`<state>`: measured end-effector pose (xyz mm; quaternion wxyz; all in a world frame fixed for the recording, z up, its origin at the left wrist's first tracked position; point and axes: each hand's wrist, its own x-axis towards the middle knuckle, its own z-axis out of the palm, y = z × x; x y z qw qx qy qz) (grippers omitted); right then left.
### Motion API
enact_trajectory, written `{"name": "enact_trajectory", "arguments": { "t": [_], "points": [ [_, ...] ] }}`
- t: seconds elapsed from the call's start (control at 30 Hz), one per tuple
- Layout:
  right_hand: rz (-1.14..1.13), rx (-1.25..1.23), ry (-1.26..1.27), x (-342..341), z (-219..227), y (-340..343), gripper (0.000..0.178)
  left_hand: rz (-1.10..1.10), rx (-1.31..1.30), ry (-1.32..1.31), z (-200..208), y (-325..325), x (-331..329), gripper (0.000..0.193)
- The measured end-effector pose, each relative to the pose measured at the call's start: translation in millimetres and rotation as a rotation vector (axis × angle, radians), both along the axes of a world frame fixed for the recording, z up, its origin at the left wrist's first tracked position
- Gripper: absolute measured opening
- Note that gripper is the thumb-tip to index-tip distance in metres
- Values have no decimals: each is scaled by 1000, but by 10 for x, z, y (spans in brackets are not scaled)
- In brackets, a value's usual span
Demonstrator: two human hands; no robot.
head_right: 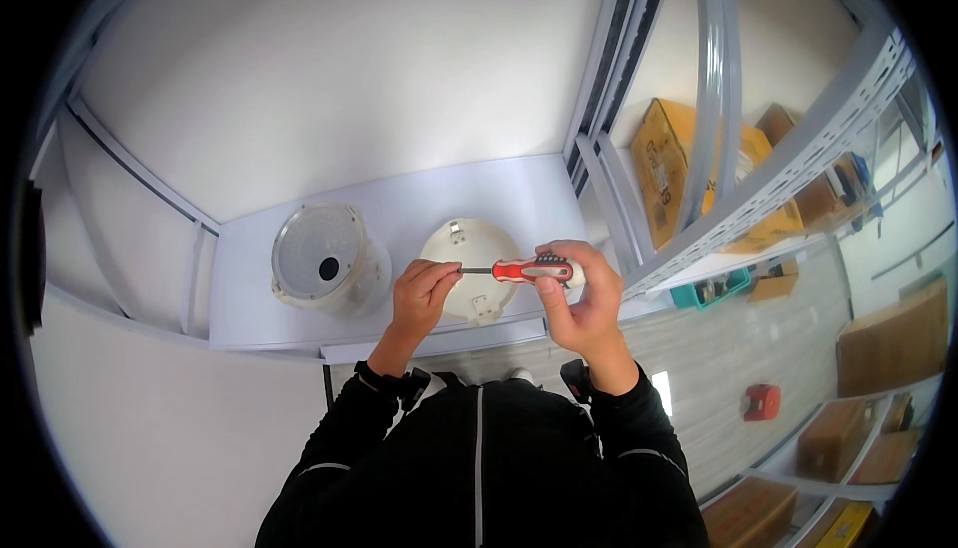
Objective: The person assembles a white cylindrical appliance by using a screwdriver to fasten a small plastic component onto the lid. They then attach the lid to the main body, open it to reveal the interior, and continue adjusting the internal component with the screwdriver.
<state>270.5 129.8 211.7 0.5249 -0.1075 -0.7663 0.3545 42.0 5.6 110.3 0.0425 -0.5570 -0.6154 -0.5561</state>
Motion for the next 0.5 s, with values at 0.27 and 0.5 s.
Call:
{"name": "enact_trajectory", "arguments": {
  "t": [0.27,0.5],
  "points": [
    [59,-7,-69,-28,60,-29,32,-84,-2,84,22,-69,-126,13],
    [266,-271,-203,-54,78,14,32,-153,-128,-74,-119,-216,-213,15]
  ]
}}
